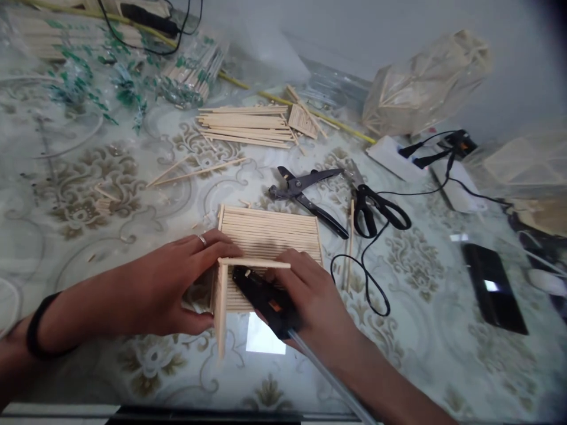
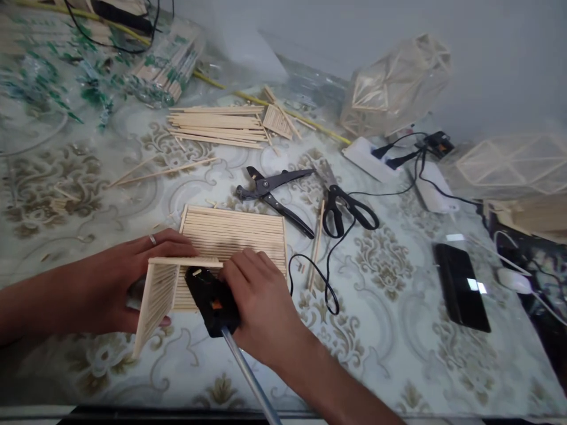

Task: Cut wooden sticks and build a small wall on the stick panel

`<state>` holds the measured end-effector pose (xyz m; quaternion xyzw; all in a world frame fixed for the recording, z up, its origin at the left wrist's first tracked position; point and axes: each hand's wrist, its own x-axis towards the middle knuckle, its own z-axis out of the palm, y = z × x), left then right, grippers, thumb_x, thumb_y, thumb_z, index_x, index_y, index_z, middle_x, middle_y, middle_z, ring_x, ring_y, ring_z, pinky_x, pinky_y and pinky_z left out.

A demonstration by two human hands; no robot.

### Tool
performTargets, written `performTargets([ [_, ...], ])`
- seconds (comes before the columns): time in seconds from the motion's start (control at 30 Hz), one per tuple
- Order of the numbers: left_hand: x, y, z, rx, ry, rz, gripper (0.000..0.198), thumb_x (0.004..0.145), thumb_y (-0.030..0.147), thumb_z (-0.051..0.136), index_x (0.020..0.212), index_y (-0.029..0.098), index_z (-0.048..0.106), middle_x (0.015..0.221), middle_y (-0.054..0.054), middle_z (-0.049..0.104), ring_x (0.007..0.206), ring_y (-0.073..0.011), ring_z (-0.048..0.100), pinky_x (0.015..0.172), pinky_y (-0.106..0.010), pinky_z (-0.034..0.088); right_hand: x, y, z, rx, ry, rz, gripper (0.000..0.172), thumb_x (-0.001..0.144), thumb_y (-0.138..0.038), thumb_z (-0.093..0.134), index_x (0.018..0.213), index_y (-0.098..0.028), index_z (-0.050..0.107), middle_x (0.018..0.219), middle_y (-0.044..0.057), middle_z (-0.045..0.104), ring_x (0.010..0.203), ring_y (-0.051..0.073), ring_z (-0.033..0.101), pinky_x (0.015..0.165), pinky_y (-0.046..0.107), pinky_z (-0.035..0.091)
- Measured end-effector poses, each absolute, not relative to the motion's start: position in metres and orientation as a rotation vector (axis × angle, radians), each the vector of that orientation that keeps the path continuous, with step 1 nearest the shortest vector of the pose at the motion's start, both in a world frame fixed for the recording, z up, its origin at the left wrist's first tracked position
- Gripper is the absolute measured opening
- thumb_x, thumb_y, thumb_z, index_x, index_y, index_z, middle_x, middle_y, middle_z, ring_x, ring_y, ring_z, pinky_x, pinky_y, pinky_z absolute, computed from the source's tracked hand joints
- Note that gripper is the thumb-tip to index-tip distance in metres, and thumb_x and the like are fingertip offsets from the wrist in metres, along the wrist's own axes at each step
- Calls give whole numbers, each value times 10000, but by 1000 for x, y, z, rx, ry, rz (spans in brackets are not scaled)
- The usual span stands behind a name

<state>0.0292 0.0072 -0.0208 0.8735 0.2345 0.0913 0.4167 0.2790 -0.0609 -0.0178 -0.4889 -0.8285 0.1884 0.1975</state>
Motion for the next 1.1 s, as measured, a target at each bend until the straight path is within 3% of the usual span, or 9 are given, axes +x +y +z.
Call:
performTargets([
  [0.43, 26, 2, -32, 2198, 630, 283, 799, 757, 214, 786, 1441, 327, 389, 1464, -62, 504, 1364, -292, 494, 1167, -412, 453, 275, -59, -24, -1381, -2360, 403, 73, 766, -214, 531, 839, -213, 538, 826, 75, 625, 799, 246, 509, 735, 371, 341],
  [0.87, 25, 3, -34, 2215, 658, 202, 713, 831, 279, 725, 1461, 320, 393, 1517, -70, 446, 1395, -295, 465, 1166, -394, 456, 273, -59, -24, -1412, -2353, 416, 79, 807, -191, 458, 812, -218, 533, 785, 71, 616, 772, 245, 504, 731, 373, 339],
  [1.1, 29, 5, -27, 2232, 638, 249, 664, 837, 261, 716, 1432, 299, 424, 1462, -68, 517, 1355, -282, 515, 1131, -373, 494, 273, -60, -24, -1426, -2354, 434, 79, 799, -179, 471, 816, -207, 543, 804, 77, 627, 776, 247, 499, 744, 380, 353],
])
